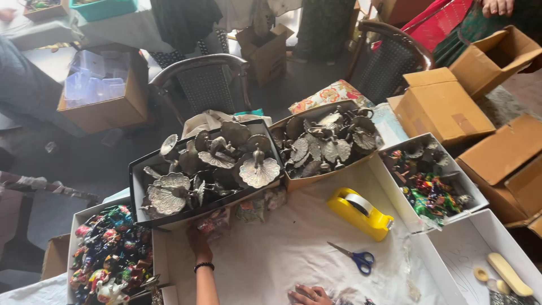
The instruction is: The person wraps a small, colorful figurine in a piece of white tissue paper. They fold the paper around the object and then use a roll of yellow tape to secure the wrapping. The wrapped item is then placed into a white box.
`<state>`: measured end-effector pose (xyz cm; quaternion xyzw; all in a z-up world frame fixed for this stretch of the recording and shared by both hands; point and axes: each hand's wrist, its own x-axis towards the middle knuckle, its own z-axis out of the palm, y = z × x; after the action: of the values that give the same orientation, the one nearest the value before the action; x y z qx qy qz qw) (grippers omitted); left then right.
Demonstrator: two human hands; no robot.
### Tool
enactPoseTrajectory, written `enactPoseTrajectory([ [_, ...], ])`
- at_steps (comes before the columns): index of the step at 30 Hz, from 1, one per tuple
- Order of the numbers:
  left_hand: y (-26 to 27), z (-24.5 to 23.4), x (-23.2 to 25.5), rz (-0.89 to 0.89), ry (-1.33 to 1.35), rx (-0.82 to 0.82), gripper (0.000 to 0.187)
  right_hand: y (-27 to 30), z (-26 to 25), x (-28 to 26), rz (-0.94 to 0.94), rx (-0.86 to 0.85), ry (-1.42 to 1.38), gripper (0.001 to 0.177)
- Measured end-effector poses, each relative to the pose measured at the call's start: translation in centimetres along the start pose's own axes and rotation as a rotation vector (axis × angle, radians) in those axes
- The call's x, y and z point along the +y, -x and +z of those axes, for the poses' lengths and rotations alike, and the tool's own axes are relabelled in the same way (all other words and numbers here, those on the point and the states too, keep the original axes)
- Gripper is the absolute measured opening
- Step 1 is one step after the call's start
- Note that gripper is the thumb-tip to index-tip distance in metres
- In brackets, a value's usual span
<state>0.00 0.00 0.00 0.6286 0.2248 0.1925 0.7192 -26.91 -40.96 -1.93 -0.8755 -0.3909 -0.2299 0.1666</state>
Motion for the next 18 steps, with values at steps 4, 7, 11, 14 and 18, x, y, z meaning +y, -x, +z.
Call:
enactPoseTrajectory([
  [4,3.3,1.9,0.9,0.472,-0.955,0.286,0.037,-1.3,-1.4,0.2,0.016,-0.086,-0.03,0.031],
  [7,12.3,4.1,3.1,0.131,-1.117,0.688,0.056,-3.3,-4.3,-0.3,-0.044,0.08,0.021,0.022],
  [11,27.3,2.9,-2.5,0.465,-1.386,0.382,0.06,-4.8,-7.5,-0.8,0.04,-0.151,-0.177,0.035],
  [14,36.4,1.3,-2.6,0.654,-1.401,0.055,0.062,-6.3,-10.6,-1.4,0.183,-0.132,-0.405,0.038],
  [18,38.9,-2.5,-1.0,0.534,-1.397,-0.411,0.071,-2.7,-7.9,-0.3,0.796,-0.113,-0.675,0.05],
])
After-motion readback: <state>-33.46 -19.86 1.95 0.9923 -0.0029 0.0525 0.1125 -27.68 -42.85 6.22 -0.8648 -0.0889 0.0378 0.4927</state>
